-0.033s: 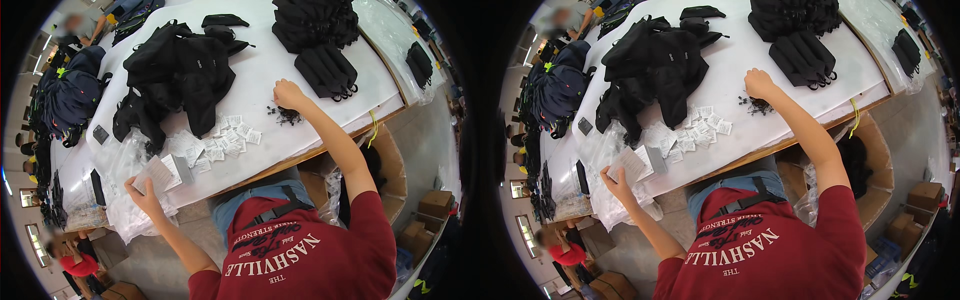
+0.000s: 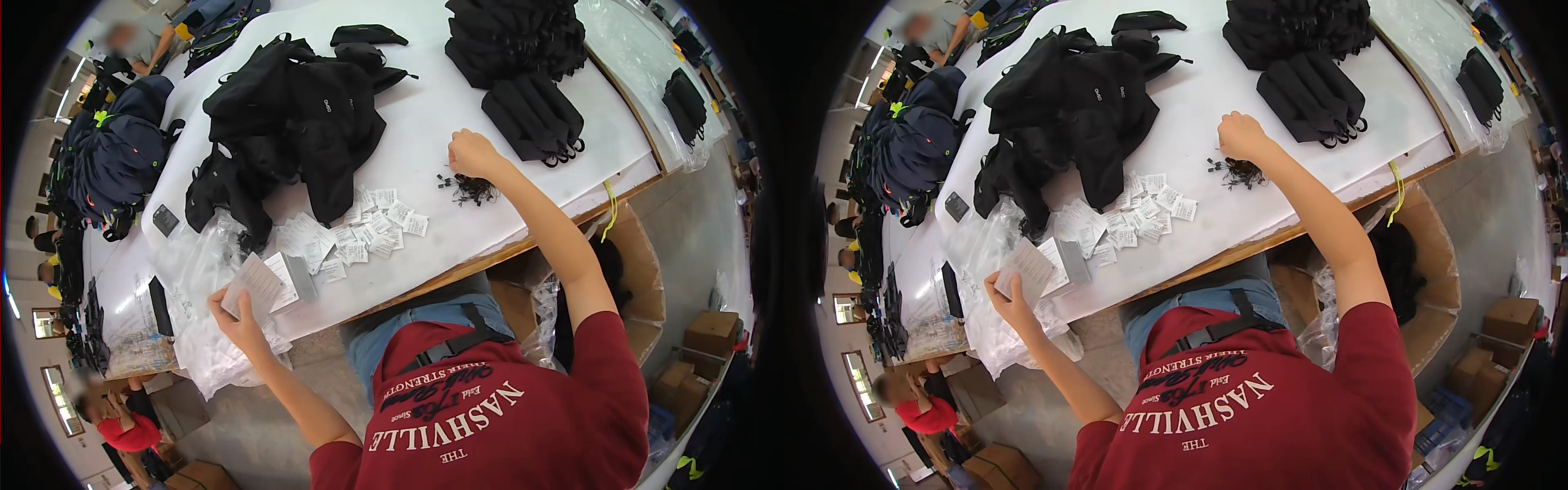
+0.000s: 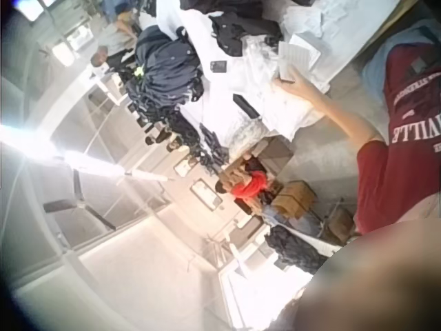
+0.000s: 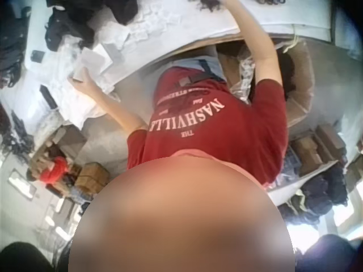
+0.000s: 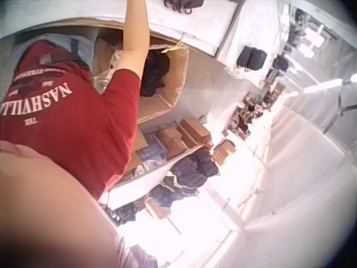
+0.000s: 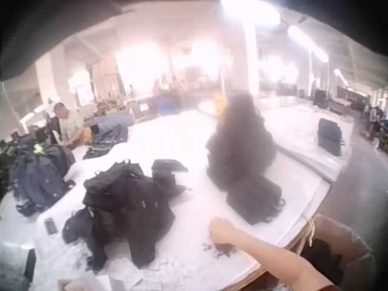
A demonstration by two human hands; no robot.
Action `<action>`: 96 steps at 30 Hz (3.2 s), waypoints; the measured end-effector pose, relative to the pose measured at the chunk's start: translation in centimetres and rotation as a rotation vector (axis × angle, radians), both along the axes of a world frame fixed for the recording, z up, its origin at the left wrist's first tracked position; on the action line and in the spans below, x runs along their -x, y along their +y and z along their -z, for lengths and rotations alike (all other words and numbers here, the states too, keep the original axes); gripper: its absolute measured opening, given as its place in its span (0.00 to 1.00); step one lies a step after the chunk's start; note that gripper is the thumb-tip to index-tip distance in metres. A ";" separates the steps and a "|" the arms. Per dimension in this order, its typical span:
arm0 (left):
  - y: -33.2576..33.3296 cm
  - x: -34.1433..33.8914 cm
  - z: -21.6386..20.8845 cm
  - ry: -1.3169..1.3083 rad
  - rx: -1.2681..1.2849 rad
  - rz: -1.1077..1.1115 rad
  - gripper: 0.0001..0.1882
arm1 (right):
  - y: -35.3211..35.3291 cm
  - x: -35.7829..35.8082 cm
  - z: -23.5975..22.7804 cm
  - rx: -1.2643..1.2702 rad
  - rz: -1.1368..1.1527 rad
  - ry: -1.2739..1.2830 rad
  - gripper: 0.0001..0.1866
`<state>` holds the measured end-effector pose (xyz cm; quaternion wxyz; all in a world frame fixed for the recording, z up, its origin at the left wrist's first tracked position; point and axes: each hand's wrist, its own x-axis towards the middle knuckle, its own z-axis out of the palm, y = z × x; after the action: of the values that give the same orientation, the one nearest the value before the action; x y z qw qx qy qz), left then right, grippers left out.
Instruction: The recorder is inspecting black zipper pouches, checking the interior, and attaching labels or tags using scissors and small plastic fasteners.
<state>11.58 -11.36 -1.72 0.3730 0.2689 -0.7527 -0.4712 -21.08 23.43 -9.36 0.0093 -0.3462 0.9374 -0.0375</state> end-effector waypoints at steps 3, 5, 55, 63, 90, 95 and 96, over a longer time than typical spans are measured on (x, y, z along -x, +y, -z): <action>1.4 0.0 -0.4 0.156 -0.273 0.028 0.08 | 0.4 -0.4 -3.4 0.174 0.013 -0.142 0.04; 1.7 -0.4 -0.4 0.199 -0.345 0.037 0.08 | 0.2 -1.0 -5.8 0.352 0.164 -0.310 0.06; 16.4 5.3 0.6 0.005 -0.441 0.404 0.06 | -5.3 -18.9 -8.5 0.996 0.008 -0.504 0.05; 15.4 4.8 1.2 0.121 -0.141 0.517 0.05 | -4.9 -19.0 -8.8 1.145 0.050 -0.821 0.05; 3.4 24.7 -0.1 -0.324 0.120 0.180 0.24 | -2.2 -17.0 -5.4 1.129 0.151 -1.382 0.08; -0.4 28.8 0.5 -0.423 0.486 0.139 0.22 | -2.2 -17.4 -5.2 1.173 0.127 -1.390 0.08; -0.7 28.8 0.5 -0.348 0.595 0.150 0.19 | -2.2 -17.4 -5.1 1.183 0.131 -1.393 0.08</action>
<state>-17.26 -12.04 -2.25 0.2655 0.1689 -0.9269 -0.2043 -3.73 21.18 -4.26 0.3915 -0.1397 0.5653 -0.7124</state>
